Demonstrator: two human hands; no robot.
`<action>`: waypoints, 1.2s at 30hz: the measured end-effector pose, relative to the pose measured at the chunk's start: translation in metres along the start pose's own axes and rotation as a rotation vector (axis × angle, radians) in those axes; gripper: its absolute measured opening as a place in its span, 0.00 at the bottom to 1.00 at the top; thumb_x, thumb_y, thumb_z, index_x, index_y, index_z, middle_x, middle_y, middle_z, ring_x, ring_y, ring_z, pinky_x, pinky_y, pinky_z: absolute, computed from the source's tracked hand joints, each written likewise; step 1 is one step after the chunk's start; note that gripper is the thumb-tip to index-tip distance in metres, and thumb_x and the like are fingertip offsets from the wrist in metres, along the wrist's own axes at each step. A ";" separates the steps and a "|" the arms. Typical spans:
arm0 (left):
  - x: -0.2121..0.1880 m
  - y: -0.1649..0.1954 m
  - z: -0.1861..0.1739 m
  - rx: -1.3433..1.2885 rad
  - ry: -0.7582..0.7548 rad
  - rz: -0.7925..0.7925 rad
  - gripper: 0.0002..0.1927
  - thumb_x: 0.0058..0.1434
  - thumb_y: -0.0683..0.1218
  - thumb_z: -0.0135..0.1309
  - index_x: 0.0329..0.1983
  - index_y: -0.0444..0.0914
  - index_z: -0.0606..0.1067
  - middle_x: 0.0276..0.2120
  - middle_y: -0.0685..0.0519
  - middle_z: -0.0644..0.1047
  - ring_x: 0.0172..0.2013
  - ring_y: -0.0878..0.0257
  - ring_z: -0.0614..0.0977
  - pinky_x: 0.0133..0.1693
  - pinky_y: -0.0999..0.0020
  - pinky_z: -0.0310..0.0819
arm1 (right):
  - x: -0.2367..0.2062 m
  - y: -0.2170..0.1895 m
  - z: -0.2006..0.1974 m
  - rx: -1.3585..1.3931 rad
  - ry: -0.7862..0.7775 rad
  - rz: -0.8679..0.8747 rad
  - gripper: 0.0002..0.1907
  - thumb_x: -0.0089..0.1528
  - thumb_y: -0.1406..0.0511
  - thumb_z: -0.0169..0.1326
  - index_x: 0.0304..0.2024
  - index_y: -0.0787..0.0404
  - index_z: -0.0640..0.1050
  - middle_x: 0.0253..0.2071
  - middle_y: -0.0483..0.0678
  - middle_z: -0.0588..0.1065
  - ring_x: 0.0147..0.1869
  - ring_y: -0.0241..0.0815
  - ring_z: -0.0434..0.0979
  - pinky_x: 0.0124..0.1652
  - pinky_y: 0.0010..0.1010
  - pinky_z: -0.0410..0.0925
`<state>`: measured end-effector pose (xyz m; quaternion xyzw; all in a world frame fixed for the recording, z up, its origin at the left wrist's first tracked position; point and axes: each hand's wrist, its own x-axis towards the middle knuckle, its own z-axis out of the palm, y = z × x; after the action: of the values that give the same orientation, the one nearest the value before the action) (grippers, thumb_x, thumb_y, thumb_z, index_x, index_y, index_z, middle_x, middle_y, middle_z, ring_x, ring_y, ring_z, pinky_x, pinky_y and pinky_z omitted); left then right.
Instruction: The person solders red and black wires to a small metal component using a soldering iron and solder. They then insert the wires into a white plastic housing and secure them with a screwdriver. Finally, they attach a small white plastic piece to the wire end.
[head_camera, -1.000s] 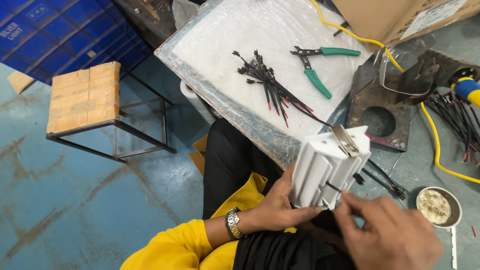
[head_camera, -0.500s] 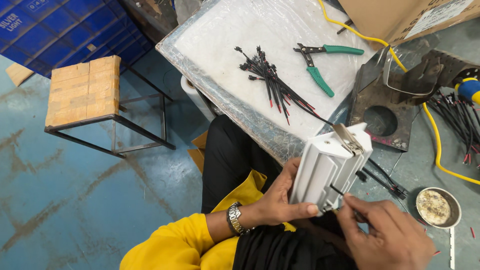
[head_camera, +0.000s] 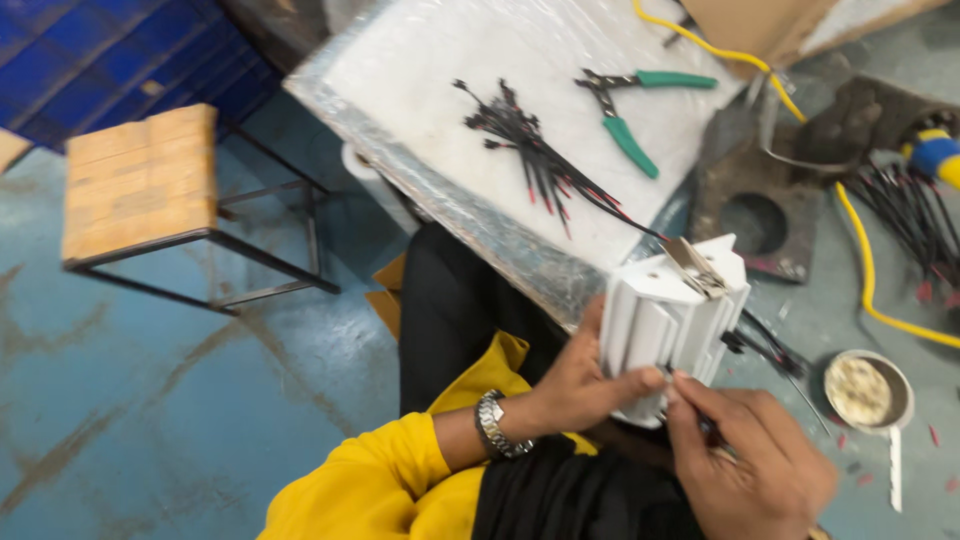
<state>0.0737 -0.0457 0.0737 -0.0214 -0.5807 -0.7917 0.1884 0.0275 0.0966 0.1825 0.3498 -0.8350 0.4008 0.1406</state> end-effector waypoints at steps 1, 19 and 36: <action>-0.001 -0.003 -0.003 -0.055 0.010 -0.015 0.41 0.71 0.52 0.58 0.77 0.37 0.49 0.63 0.48 0.66 0.64 0.63 0.69 0.65 0.63 0.68 | -0.002 -0.003 0.000 -0.027 -0.011 0.002 0.10 0.56 0.70 0.68 0.40 0.59 0.84 0.30 0.46 0.76 0.29 0.38 0.76 0.30 0.28 0.68; -0.035 -0.032 -0.027 0.062 0.207 0.030 0.47 0.74 0.68 0.43 0.78 0.31 0.45 0.69 0.44 0.62 0.67 0.58 0.66 0.69 0.61 0.59 | -0.018 -0.014 0.005 0.055 0.030 -0.053 0.26 0.56 0.72 0.69 0.49 0.57 0.68 0.30 0.43 0.74 0.30 0.41 0.76 0.31 0.33 0.68; -0.036 -0.024 -0.021 0.318 0.184 0.045 0.45 0.74 0.69 0.40 0.75 0.30 0.49 0.68 0.43 0.62 0.67 0.55 0.67 0.69 0.58 0.60 | -0.009 -0.013 -0.016 -0.087 -0.075 -0.157 0.27 0.59 0.73 0.65 0.60 0.61 0.72 0.31 0.41 0.75 0.30 0.41 0.75 0.32 0.36 0.64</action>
<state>0.1036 -0.0491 0.0355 0.0682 -0.6784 -0.6840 0.2594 0.0423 0.1080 0.1955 0.4223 -0.8263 0.3387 0.1551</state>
